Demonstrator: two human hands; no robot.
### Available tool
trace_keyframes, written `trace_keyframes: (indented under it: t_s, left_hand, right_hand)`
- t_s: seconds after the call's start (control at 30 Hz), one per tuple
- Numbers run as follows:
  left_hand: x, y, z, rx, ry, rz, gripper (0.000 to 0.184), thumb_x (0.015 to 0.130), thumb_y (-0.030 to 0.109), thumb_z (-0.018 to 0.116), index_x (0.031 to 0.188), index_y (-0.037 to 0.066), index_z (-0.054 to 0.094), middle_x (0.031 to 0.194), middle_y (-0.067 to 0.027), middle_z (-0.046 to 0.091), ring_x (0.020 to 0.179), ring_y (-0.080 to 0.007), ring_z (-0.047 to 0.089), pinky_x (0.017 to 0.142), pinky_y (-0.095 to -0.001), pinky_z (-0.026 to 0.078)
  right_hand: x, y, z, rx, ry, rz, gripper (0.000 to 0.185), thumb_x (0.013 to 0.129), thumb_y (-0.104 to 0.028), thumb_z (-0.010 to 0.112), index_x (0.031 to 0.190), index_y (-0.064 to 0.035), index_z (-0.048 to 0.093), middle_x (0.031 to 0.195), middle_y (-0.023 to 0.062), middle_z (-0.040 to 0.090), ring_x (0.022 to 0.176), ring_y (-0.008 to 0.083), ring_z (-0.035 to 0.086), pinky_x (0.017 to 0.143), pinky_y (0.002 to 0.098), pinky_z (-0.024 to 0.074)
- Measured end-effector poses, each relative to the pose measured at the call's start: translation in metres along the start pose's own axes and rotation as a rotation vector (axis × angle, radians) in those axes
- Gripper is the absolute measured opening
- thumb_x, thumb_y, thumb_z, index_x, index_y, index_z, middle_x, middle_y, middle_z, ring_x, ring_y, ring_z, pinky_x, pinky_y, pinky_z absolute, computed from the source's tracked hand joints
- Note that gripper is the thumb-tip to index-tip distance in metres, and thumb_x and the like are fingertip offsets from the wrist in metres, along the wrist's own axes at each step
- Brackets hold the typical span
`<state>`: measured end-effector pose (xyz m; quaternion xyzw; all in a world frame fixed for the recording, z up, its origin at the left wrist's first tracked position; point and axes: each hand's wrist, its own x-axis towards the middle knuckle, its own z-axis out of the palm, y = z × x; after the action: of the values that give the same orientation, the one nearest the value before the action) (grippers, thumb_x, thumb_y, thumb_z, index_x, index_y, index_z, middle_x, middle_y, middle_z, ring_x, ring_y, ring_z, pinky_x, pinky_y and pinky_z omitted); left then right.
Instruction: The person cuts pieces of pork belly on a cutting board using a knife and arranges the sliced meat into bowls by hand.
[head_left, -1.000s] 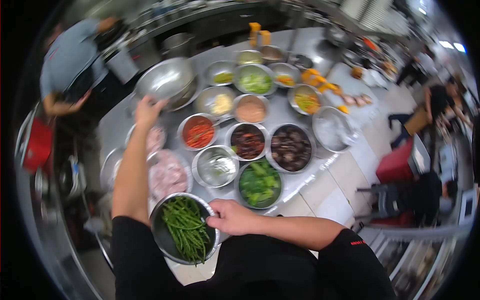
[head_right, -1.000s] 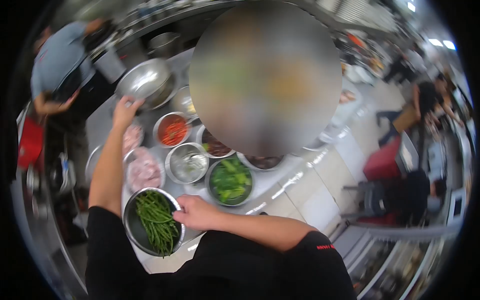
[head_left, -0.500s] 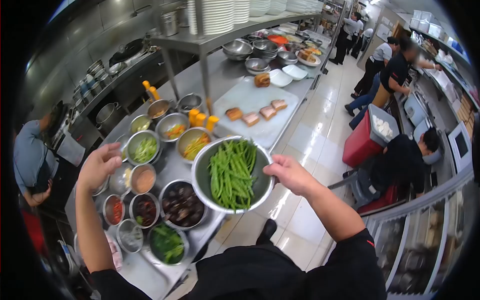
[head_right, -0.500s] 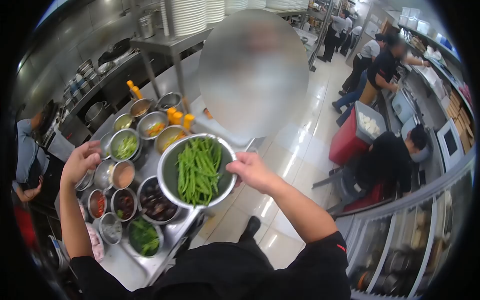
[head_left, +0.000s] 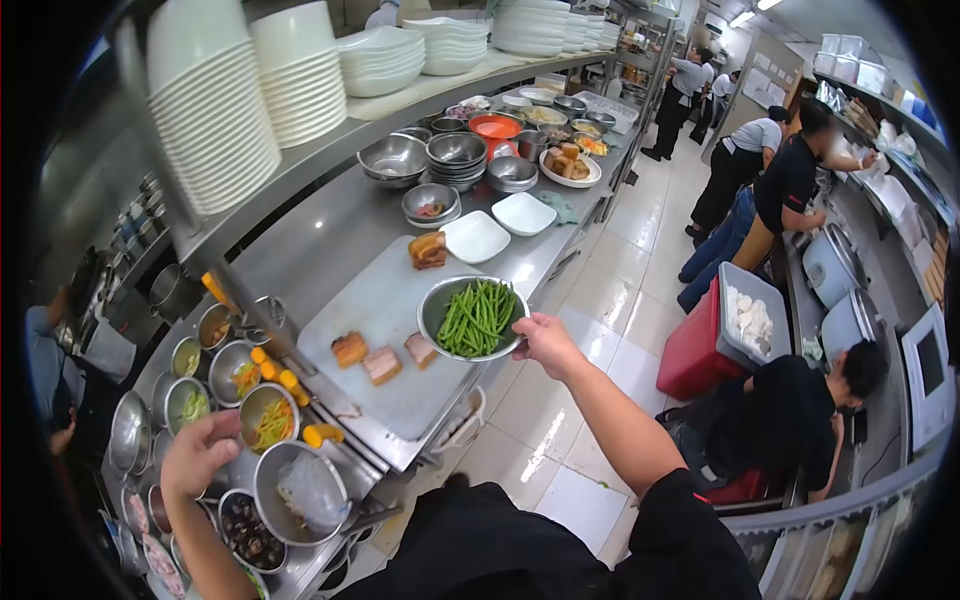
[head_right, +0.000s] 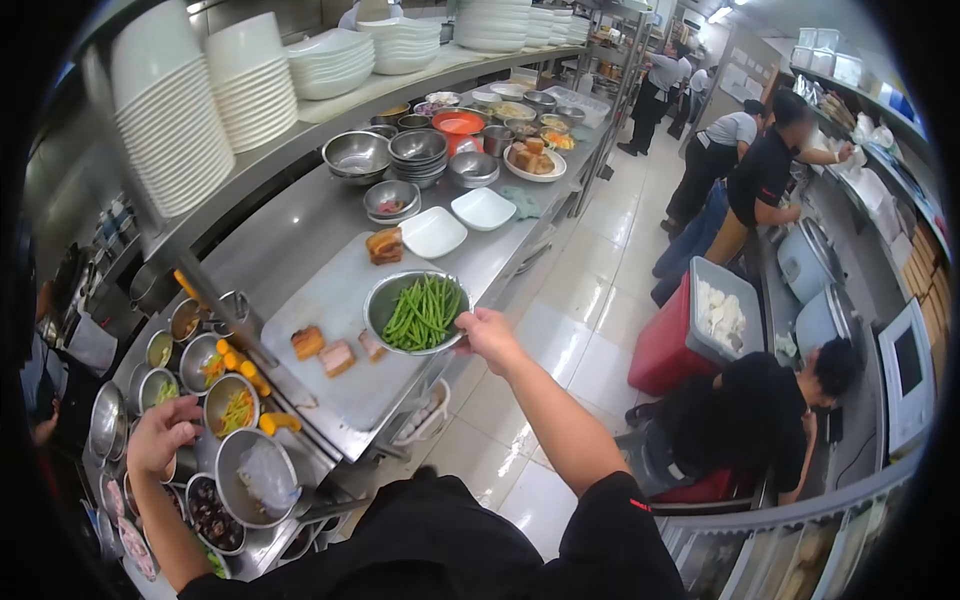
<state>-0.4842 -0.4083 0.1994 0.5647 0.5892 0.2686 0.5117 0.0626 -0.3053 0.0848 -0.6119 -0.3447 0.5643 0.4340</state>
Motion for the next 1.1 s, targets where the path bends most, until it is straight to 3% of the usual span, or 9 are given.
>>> trace_keyframes:
  t_s: [0.17,0.27,0.47,0.6,0.8,0.87,1.1]
  left_hand:
    - [0.065,0.025,0.040,0.142,-0.023,-0.006,0.074,0.083,0.036,0.081,0.137,-0.004,0.052,0.126,-0.0140,0.064,0.104,-0.0207,0.067,0.093,-0.0350,0.053]
    - [0.131,0.050,0.065,-0.002,-0.055,0.035,0.065,0.087,0.031,0.078,0.137,-0.003,0.053,0.126,-0.0112,0.064,0.102,-0.0193,0.067,0.089,-0.0343,0.055]
    - [0.279,0.107,0.108,0.098,-0.173,0.035,0.059,0.091,0.024,0.074,0.139,-0.001,0.052,0.130,-0.0152,0.062,0.113,-0.0202,0.062,0.096,-0.0333,0.051]
    - [0.327,0.135,0.136,0.133,-0.133,0.054,0.056,0.093,0.023,0.072,0.139,-0.002,0.052,0.132,-0.0164,0.061,0.115,-0.0221,0.062,0.099,-0.0335,0.050]
    - [0.305,0.129,0.202,0.040,0.037,-0.143,0.057,0.093,0.028,0.071,0.139,0.000,0.053,0.128,-0.0164,0.064,0.116,-0.0213,0.061,0.097,-0.0334,0.050]
    - [0.278,0.118,0.228,-0.035,0.067,-0.185,0.057,0.093,0.029,0.071,0.139,0.001,0.053,0.127,-0.0160,0.065,0.115,-0.0203,0.062,0.096,-0.0331,0.050]
    - [0.188,0.106,0.307,-0.298,0.314,-0.384,0.054,0.096,0.027,0.067,0.140,-0.001,0.051,0.129,-0.0158,0.064,0.109,-0.0207,0.065,0.092,-0.0334,0.052]
  right_hand:
    - [0.097,-0.020,-0.043,0.003,0.012,-0.034,0.024,0.093,-0.017,0.058,0.105,0.0044,0.061,0.096,0.0141,0.067,0.078,0.0212,0.067,0.069,0.0333,0.0580]
    - [0.132,-0.049,-0.088,-0.001,0.056,-0.037,0.025,0.090,-0.015,0.062,0.103,0.0060,0.060,0.089,0.0116,0.063,0.074,0.0195,0.063,0.065,0.0332,0.0593]
    - [0.178,-0.100,-0.193,0.046,0.148,-0.108,0.024,0.091,-0.013,0.057,0.108,0.0035,0.060,0.096,0.0121,0.067,0.075,0.0207,0.068,0.065,0.0333,0.0591]
    - [0.226,-0.125,-0.234,-0.043,0.092,-0.146,0.028,0.093,-0.012,0.054,0.113,0.0054,0.059,0.101,0.0128,0.068,0.079,0.0196,0.069,0.066,0.0314,0.0570]
    - [0.333,-0.144,-0.163,-0.020,-0.272,-0.066,0.029,0.094,-0.010,0.054,0.119,0.0029,0.059,0.111,0.0102,0.068,0.090,0.0200,0.069,0.080,0.0357,0.0576]
    - [0.363,-0.148,-0.114,-0.032,-0.368,-0.068,0.028,0.093,-0.015,0.057,0.113,0.0037,0.061,0.103,0.0110,0.067,0.084,0.0196,0.066,0.071,0.0332,0.0565]
    - [0.444,-0.135,-0.002,-0.009,-0.555,-0.014,0.014,0.092,-0.014,0.061,0.098,-0.0018,0.061,0.086,0.0066,0.066,0.069,0.0156,0.063,0.066,0.0301,0.0566]
